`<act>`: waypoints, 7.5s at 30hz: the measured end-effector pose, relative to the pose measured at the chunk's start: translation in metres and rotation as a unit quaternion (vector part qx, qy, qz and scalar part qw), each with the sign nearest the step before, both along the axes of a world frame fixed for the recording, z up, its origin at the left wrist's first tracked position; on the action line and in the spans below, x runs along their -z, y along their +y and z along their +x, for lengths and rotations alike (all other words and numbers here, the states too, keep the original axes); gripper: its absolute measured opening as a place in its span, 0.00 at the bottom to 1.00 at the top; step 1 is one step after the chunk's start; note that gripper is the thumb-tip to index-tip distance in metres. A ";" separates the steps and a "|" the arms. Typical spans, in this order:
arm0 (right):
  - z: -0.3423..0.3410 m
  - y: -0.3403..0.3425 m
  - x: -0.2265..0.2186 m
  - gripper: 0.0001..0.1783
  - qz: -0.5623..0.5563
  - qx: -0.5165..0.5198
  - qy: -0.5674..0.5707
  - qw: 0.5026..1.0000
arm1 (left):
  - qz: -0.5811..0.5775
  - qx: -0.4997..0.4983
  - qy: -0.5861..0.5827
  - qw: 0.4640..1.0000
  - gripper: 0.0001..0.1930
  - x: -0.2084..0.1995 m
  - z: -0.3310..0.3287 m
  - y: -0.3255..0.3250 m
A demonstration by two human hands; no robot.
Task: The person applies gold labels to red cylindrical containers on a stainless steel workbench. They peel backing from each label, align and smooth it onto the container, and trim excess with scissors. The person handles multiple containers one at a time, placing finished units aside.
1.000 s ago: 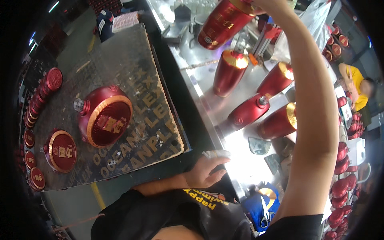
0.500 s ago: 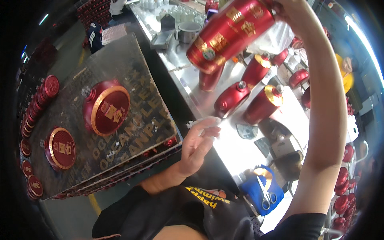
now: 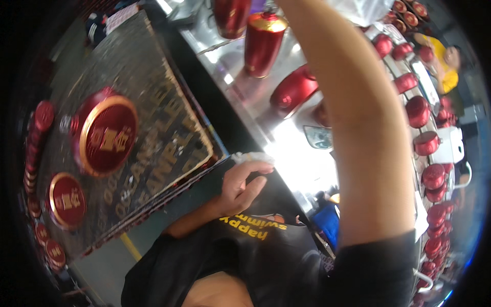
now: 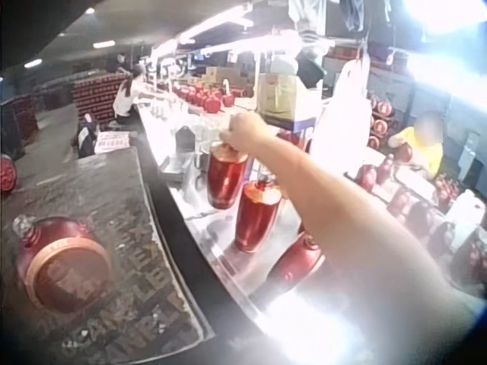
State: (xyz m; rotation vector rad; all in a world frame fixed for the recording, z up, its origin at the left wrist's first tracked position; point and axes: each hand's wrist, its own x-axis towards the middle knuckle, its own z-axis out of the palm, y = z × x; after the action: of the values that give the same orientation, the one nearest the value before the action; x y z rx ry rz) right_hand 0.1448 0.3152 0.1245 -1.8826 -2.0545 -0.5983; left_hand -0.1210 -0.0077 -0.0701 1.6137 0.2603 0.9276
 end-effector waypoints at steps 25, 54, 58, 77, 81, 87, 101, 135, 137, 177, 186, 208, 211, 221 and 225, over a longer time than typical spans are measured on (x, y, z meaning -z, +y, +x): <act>0.110 -0.319 -0.028 0.20 -0.169 0.186 0.080 0.964 | -0.008 0.054 0.014 0.998 0.10 -0.003 0.042 -0.007; 0.000 -0.500 -0.001 0.18 0.116 -0.023 0.132 0.984 | 0.406 -0.013 -0.048 0.912 0.59 -0.088 0.158 -0.005; -0.027 -0.524 0.013 0.24 0.095 -0.063 0.126 0.985 | 0.360 0.040 -0.122 0.924 0.54 -0.066 0.147 -0.024; -0.094 -0.527 0.132 0.79 0.100 0.034 0.535 0.838 | -0.030 0.168 -0.026 0.985 0.49 -0.108 0.095 -0.054; -0.100 -0.524 0.128 0.68 0.123 -0.052 0.753 0.644 | -0.095 0.303 0.003 0.948 0.47 -0.112 0.073 -0.039; -0.105 -0.519 0.128 0.58 0.086 -0.092 0.867 0.482 | -0.171 0.246 -0.002 0.954 0.39 -0.089 0.065 -0.034; -0.106 -0.510 0.142 0.54 0.055 -0.133 0.902 0.408 | -0.276 0.250 -0.021 0.928 0.33 -0.077 0.066 -0.041; -0.142 -0.513 0.178 0.47 0.049 -0.109 0.926 0.357 | -0.425 0.224 0.027 0.877 0.19 -0.050 0.046 -0.036; -0.146 -0.514 0.182 0.47 0.054 -0.120 0.916 0.379 | -0.355 0.206 0.035 0.911 0.22 -0.048 0.042 -0.041; -0.158 -0.511 0.207 0.34 -0.014 -0.081 0.975 0.204 | -0.317 0.094 0.003 0.944 0.25 -0.025 0.020 -0.038; -0.163 -0.515 0.197 0.36 -0.028 -0.076 0.966 0.244 | -0.331 0.040 0.019 0.943 0.25 -0.020 0.021 -0.039; -0.159 -0.512 0.213 0.31 -0.033 -0.111 0.980 0.160 | -0.289 0.107 0.010 0.951 0.25 -0.028 0.019 -0.043; -0.161 -0.513 0.212 0.29 -0.024 -0.096 0.983 0.155 | -0.268 0.054 0.025 0.962 0.33 -0.033 0.020 -0.046; -0.162 -0.512 0.209 0.30 -0.023 -0.063 0.986 0.155 | -0.232 0.026 0.051 0.971 0.43 -0.039 0.024 -0.051; -0.163 -0.515 0.202 0.31 -0.008 -0.045 0.982 0.183 | -0.221 0.048 0.048 0.973 0.43 -0.043 0.025 -0.052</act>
State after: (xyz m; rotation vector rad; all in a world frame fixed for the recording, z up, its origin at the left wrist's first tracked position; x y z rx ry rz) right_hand -0.0179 -0.1994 -0.0776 -0.6434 -0.0415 1.3571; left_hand -0.0955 -0.0595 -0.0270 1.2465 0.4213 0.6610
